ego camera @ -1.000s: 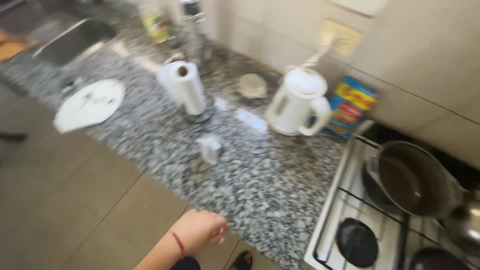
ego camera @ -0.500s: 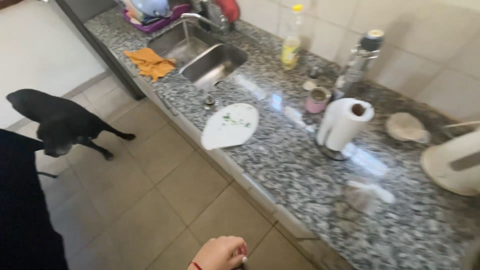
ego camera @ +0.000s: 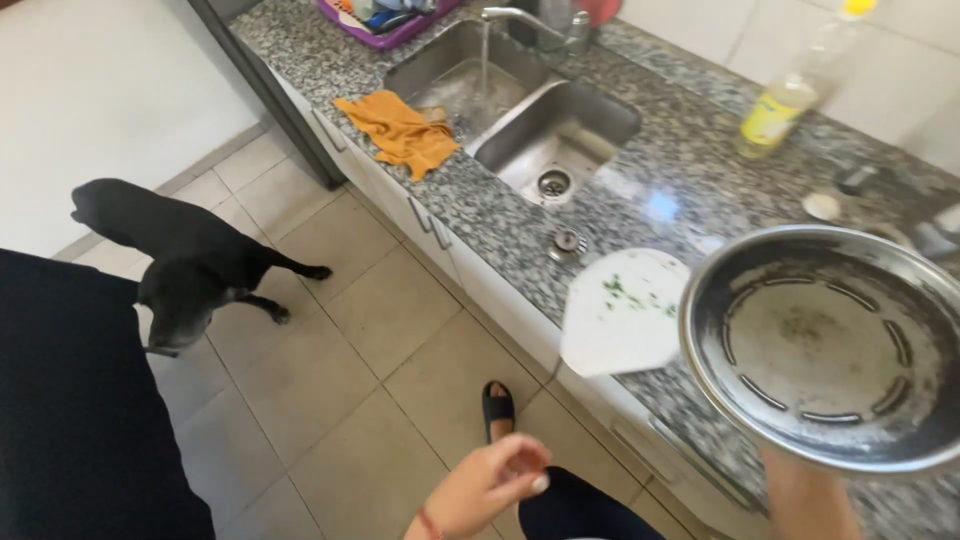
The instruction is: The person washes a blue colander and a metal pot in a kitchen sink using a sponge and running water. After rinsing the pot, the person places it on the stove and briefly pets a black cat that walks by.
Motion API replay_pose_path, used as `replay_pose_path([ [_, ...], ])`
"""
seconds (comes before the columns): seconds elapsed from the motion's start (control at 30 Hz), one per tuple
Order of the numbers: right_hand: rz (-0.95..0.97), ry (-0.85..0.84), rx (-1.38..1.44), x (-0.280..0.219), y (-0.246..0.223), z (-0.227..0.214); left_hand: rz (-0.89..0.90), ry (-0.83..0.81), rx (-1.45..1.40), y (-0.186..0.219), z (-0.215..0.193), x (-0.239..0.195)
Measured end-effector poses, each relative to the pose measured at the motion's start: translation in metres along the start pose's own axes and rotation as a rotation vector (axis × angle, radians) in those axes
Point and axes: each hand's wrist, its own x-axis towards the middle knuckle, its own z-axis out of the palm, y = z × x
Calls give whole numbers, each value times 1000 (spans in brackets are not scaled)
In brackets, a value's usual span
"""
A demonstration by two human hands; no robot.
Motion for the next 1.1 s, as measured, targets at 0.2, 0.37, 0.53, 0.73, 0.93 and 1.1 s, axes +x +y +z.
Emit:
replay_pose_path([
  [0.2,-123,-72,111,6,-474,-24,70,260,-433,1,-163,121],
  [0.37,-117,-185,193,87,-679,17,-57,216,-910,-54,-289,192],
  [0.53,-74,-247,265,215,-780,70,-261,495,-1156,-11,-436,224],
  [0.73,37,-242,475,405,-786,157,-342,674,-808,-51,-601,315],
  [0.93,164,74,291,547,-733,212,-422,462,-406,-49,-750,407],
  [1.1,104,47,95,641,-747,265,-454,271,-230,-59,-820,464],
])
